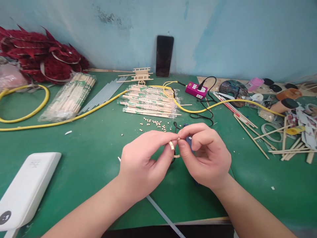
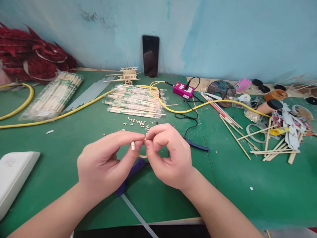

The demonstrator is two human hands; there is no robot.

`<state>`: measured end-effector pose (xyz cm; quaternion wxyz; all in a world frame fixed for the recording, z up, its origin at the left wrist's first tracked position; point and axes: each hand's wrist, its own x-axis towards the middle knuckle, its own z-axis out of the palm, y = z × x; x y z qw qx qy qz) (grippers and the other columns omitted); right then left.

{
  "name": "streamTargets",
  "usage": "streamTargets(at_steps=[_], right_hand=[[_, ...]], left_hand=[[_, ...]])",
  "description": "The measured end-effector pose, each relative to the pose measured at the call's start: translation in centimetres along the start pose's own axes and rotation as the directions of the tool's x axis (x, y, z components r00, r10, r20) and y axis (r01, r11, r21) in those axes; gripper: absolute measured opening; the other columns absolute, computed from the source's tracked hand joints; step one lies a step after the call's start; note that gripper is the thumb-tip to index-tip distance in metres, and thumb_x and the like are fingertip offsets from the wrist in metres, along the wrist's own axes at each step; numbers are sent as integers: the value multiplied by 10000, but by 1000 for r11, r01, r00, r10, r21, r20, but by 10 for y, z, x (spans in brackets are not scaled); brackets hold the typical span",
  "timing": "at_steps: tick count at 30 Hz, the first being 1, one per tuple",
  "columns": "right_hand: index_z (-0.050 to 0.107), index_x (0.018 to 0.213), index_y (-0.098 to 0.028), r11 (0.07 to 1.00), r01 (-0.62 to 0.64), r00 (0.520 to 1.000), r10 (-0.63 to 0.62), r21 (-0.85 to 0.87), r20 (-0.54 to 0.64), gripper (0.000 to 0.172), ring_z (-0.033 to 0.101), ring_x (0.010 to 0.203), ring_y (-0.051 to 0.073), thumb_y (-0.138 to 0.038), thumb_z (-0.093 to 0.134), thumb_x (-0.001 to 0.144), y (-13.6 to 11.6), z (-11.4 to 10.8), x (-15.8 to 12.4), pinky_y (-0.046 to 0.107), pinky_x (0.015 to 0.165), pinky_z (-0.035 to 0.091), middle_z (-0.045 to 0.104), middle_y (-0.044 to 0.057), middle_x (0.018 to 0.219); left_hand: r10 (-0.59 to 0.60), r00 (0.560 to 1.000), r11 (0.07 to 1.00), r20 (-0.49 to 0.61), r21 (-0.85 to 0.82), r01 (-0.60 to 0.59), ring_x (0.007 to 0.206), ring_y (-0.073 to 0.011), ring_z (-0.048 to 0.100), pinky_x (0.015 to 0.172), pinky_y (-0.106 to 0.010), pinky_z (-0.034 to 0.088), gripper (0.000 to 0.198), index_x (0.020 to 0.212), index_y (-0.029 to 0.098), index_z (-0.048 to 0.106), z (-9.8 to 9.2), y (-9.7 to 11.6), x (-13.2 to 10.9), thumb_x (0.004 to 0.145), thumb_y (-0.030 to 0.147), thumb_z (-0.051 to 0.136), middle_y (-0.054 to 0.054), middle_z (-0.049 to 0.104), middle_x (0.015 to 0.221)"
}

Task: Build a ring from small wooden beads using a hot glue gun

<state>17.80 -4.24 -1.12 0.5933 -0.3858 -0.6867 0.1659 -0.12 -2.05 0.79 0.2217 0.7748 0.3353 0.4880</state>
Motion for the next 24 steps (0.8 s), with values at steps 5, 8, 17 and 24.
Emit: streamTargets(at_steps=[5,8,17,24], right_hand=[[514,918,-255,999,36,999,-37,-41,-22,387,746,846,182,61,726,849,-2,0,1,324,696,620,720,23,933],[503,910,-263,999,24,999,-25,-44,-27,398,751,832,199,54,732,838,-5,-2,1,344,680,629,717,21,904],[438,872,-251,1000,-6,1000,5,12,24,387,671,781,154,55,674,872,-11,-2,5,312,649,557,635,13,878],[427,864,-260,997,-61,998,59,42,38,383,646,775,173,42,659,904,-12,-3,5,333,643,525,620,18,874]], left_hand=[[45,999,999,10,-2,-45,834,-100,791,848,-192,643,242,1077,188,781,0,2,2,978,-9,683,9,844,911],[60,998,998,18,1,-60,828,-108,788,830,-207,647,264,1088,207,773,-1,4,3,980,-14,677,10,837,908],[77,996,997,39,21,-78,843,-131,793,825,-243,667,289,1101,222,759,-3,7,0,993,-22,645,-5,835,923],[91,996,996,22,24,-91,852,-110,781,845,-220,650,279,1098,200,754,-2,6,-1,984,-36,658,-3,828,926]])
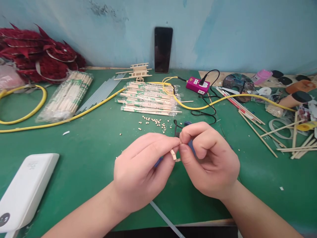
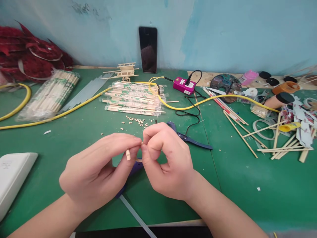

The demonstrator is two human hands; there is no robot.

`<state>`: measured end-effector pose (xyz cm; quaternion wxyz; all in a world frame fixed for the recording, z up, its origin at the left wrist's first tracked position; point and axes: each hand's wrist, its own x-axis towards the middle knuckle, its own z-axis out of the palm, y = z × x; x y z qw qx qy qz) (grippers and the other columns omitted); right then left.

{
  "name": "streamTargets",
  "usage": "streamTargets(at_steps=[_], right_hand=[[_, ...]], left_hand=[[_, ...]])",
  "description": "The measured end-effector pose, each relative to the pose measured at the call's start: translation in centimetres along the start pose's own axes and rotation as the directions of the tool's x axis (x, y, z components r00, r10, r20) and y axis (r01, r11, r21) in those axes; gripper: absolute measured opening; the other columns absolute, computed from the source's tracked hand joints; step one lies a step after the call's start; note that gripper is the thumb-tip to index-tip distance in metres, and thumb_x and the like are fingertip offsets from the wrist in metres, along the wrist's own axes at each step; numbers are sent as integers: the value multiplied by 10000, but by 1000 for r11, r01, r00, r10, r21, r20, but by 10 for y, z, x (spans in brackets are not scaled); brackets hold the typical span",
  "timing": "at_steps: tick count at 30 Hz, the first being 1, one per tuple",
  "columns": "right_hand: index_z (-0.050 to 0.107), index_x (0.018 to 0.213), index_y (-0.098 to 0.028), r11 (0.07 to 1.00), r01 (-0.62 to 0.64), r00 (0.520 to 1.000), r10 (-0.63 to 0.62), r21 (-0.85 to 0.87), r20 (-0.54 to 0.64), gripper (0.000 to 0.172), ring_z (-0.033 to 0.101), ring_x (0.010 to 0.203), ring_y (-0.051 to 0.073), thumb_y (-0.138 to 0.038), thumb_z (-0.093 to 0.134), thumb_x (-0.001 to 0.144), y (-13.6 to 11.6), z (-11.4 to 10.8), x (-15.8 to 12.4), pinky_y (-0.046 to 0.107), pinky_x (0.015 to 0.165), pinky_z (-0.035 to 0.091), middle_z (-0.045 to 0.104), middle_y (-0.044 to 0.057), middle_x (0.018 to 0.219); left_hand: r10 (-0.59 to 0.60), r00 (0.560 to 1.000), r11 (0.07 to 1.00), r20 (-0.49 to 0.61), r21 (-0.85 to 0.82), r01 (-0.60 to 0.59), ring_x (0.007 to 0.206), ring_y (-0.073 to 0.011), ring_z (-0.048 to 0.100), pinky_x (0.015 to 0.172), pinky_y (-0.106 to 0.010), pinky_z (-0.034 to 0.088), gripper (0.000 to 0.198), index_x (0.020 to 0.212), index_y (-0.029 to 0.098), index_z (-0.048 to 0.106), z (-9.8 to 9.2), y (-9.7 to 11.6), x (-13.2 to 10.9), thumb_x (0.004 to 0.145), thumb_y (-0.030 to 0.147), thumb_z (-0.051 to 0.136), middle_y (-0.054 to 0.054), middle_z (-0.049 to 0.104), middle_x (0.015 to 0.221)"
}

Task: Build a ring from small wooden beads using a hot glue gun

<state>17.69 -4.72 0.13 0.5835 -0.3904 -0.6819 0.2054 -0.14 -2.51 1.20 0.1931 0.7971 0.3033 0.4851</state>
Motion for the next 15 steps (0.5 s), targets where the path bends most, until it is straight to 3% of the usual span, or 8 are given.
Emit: streamTargets(at_steps=[5,15], right_hand=[[442,864,-252,1000,-24,1000,24,9,-4,377,632,803,163,52,660,905,-1,1,-2,330,665,514,620,21,911],[438,851,-253,1000,-23,999,22,-10,-40,389,643,785,160,49,679,903,0,3,-4,331,651,522,638,20,903]], left_hand=[[-15,1000,1000,-6,-11,15,827,-129,784,811,-251,659,294,1092,237,750,2,-1,0,995,-21,645,7,823,902],[5,1000,1000,4,6,-5,842,-96,767,854,-193,628,260,1089,184,754,0,-1,1,986,-34,657,4,814,910]])
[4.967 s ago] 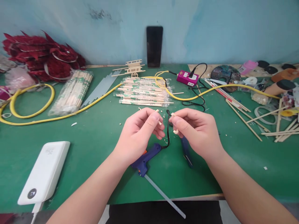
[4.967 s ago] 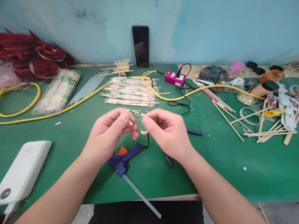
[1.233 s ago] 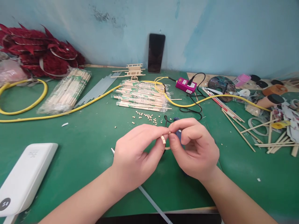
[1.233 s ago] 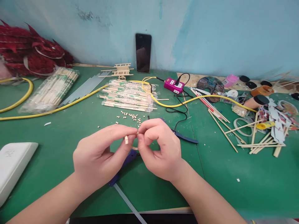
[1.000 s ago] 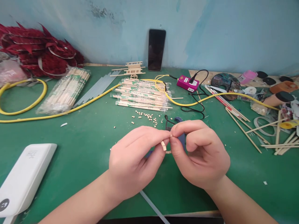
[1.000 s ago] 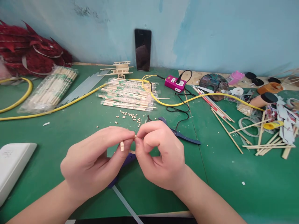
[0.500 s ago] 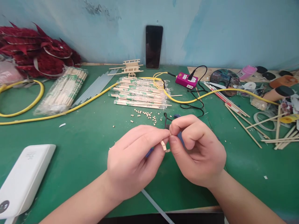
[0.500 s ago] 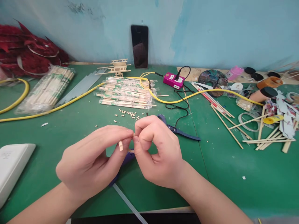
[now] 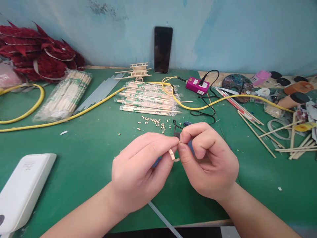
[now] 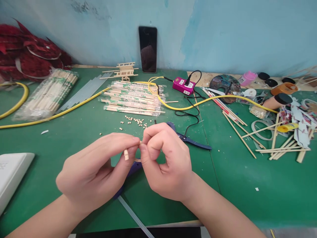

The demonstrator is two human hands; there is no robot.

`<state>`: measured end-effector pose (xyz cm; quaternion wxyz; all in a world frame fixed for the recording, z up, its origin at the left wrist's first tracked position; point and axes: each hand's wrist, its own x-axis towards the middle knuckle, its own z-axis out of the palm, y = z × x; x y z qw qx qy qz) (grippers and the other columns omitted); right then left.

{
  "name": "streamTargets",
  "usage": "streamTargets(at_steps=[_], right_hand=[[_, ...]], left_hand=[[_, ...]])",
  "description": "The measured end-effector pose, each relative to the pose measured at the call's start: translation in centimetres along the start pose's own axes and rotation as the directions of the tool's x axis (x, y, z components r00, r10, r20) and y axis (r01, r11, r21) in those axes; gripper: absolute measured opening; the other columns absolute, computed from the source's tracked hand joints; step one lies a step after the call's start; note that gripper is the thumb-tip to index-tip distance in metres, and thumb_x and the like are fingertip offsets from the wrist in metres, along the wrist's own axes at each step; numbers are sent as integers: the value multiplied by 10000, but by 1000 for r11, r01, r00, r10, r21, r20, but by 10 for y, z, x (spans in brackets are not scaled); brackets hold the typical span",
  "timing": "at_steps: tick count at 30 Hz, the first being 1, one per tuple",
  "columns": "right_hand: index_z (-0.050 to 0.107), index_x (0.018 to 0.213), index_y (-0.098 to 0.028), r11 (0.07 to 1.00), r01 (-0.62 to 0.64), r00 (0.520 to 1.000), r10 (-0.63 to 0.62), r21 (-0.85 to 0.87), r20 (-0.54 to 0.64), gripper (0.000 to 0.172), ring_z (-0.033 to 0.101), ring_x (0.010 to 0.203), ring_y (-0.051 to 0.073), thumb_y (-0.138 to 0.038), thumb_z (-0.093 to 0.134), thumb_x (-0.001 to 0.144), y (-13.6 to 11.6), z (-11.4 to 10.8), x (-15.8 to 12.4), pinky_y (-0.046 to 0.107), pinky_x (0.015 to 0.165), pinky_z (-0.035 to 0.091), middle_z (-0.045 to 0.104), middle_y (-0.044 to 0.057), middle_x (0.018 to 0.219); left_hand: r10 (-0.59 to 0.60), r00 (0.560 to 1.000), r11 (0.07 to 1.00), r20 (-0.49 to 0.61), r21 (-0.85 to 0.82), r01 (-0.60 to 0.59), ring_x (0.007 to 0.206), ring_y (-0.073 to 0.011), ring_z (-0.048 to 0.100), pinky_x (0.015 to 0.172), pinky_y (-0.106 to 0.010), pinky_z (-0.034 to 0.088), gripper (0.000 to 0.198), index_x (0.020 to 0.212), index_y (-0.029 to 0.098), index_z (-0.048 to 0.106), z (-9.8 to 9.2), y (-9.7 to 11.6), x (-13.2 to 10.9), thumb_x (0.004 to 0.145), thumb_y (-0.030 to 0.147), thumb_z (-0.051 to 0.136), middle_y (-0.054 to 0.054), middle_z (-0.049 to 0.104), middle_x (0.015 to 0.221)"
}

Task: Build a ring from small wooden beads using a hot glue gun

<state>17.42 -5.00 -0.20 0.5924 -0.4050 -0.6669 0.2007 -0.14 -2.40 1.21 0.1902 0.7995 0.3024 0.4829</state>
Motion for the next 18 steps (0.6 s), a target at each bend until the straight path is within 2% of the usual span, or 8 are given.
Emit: streamTargets(at_steps=[6,13,18], right_hand=[[513,905,-259,999,40,998,-41,-23,-42,341,711,849,181,29,696,905,4,2,3,345,703,590,697,34,938],[517,902,-272,996,37,997,-43,-79,-70,332,728,807,201,10,693,900,8,5,1,353,662,602,727,34,917],[505,899,-277,994,13,994,-25,-109,-108,350,727,815,204,12,703,896,7,7,0,357,670,594,730,30,910]], left_hand=[[7,1000,1000,27,31,-7,900,-96,788,915,-188,629,283,1147,186,754,-3,-3,0,977,-30,686,2,831,972],[36,999,999,12,-3,-36,859,-152,813,840,-268,673,288,1139,224,761,5,-14,0,995,-8,669,-13,843,949],[28,1000,1000,5,6,-28,908,-127,803,890,-237,660,269,1138,194,765,3,-13,0,996,-15,673,-23,851,978]])
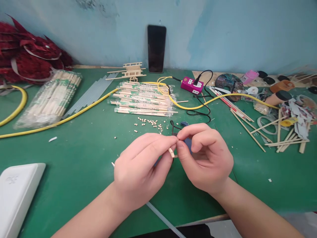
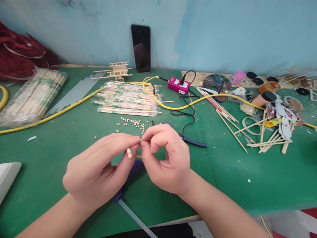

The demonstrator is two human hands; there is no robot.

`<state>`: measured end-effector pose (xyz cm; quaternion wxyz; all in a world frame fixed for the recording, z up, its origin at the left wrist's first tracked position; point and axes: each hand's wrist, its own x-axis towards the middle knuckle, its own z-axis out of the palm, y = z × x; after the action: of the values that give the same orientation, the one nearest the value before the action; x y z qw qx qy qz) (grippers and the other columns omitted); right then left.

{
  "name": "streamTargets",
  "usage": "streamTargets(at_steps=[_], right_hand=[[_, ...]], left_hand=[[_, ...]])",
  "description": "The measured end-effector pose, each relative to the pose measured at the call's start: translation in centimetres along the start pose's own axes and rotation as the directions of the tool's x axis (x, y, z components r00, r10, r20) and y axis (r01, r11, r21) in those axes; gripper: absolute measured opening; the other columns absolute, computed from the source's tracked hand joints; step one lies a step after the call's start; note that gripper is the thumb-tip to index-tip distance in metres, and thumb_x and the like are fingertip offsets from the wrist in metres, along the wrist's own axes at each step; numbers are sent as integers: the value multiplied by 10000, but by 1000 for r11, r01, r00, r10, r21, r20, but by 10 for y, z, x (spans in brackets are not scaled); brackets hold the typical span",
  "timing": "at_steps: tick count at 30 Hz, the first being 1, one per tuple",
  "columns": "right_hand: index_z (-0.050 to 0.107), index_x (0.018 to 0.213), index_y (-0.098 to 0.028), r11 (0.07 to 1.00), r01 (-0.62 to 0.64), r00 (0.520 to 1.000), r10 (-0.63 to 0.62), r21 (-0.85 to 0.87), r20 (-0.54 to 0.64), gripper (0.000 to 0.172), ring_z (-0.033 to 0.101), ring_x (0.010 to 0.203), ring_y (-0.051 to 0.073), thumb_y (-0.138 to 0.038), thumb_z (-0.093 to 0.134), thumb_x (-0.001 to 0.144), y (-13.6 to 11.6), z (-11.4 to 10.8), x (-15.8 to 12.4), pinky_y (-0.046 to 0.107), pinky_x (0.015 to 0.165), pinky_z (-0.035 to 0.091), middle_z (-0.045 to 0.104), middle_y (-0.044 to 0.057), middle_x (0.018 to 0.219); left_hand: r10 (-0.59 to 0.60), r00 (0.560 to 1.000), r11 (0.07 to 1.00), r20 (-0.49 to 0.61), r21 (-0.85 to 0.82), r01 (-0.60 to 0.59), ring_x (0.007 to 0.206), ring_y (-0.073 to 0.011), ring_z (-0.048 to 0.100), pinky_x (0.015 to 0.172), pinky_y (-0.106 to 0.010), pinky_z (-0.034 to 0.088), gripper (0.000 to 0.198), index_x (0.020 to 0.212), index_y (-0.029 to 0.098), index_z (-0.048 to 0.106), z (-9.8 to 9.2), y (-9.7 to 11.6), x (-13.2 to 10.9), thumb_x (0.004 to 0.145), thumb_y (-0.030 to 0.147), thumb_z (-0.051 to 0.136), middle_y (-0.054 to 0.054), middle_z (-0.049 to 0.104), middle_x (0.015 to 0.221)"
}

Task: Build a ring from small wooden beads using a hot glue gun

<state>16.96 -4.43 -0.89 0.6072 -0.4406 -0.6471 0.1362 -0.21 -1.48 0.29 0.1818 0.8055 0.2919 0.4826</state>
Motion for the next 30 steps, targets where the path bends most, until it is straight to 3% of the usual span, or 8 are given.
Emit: streamTargets(at_steps=[7,17,30], right_hand=[[509,911,-274,997,-29,999,28,65,20,364,715,852,206,31,705,880,-4,-4,-1,367,702,584,706,29,918],[492,909,-266,999,-10,999,8,51,33,374,712,825,186,53,684,874,-6,-3,2,349,682,584,680,16,895],[421,894,-252,991,-66,995,57,119,77,392,615,804,132,69,645,879,-4,-3,0,289,682,512,601,0,904]], left_hand=[[-4,1000,1000,23,5,3,966,-100,796,971,-173,623,242,1149,147,783,-5,7,0,989,-12,696,-42,855,1021],[2,1000,1000,17,-23,-2,925,-104,789,922,-189,630,279,1138,138,780,-3,5,-1,969,-55,671,-36,840,971],[41,999,999,15,4,-41,900,-90,767,922,-169,617,219,1081,88,799,-1,1,-1,964,-60,688,-54,828,940]])
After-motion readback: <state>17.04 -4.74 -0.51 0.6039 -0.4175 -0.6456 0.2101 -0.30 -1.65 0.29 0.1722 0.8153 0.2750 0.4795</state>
